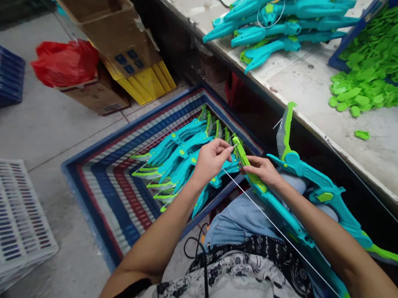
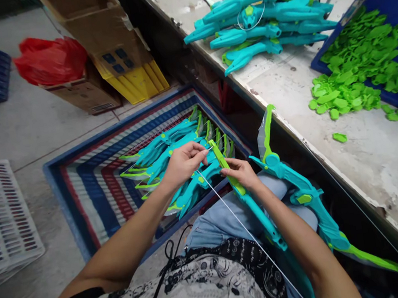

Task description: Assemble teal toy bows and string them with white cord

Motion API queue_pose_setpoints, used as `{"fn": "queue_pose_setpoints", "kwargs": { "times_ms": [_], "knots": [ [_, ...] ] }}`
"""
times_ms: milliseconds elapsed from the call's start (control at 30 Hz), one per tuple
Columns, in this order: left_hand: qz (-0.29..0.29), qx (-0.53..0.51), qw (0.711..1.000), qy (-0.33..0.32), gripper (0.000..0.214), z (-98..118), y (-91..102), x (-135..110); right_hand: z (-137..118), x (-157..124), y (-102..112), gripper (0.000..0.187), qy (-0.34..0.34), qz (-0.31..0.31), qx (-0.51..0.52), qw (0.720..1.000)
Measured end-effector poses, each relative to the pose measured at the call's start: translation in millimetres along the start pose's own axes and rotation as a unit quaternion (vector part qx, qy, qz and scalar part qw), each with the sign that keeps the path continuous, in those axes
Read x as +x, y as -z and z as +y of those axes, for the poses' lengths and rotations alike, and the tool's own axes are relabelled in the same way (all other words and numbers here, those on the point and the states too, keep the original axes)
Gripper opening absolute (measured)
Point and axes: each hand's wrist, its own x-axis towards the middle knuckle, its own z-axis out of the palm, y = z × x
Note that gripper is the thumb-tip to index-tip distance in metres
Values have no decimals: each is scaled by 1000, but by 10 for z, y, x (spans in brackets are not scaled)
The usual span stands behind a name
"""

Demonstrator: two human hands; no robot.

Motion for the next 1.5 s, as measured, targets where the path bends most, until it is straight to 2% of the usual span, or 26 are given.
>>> {"fn": "queue_pose_setpoints", "kwargs": {
  "times_ms": [467,600,700,800,867,933,1000,1100,1167,1233,1300,1333,1400,1433,1500],
  "knots": [
    [-25,-25,999,2,18,22,9,63,13,-17,-11,44,6,-12,-27,1000],
    [-62,-91,993,30,34,5,-1,110,45,-46,-30,46,43,-14,-106,993],
    [-82,-122,988,43,35,-25,-4,140,-59,-34,-76,39,147,22,-224,963],
    [-90,-137,986,43,39,-48,4,149,-315,46,-150,31,281,78,-304,907],
    [-94,-142,985,42,42,-48,16,147,-515,118,-204,21,339,84,-328,878],
    [-98,-142,984,46,44,-33,32,143,-676,169,-259,12,366,67,-347,861],
    [-101,-135,984,54,45,-12,45,141,-763,186,-312,12,373,49,-366,851],
    [-95,-80,990,67,38,8,39,144,-776,205,-346,14,354,49,-378,854],
    [-58,7,997,49,27,0,10,145,-787,283,-283,14,319,84,-355,875],
    [12,105,994,-13,16,-26,-37,142,-871,428,-132,12,286,153,-312,893],
    [60,152,982,-96,6,-54,-89,139,-1040,580,62,11,286,250,-270,885],
    [59,151,978,-130,8,-63,-113,143,-1139,628,142,12,300,299,-254,870],
    [16,121,981,-154,14,-57,-151,170,-1298,613,197,15,349,365,-238,830],
    [-13,95,985,-142,15,-40,-164,195,-1331,546,156,17,375,369,-244,814],
    [-58,17,995,-76,15,22,-177,264,-1270,320,-46,18,419,316,-287,801]
  ]
}}
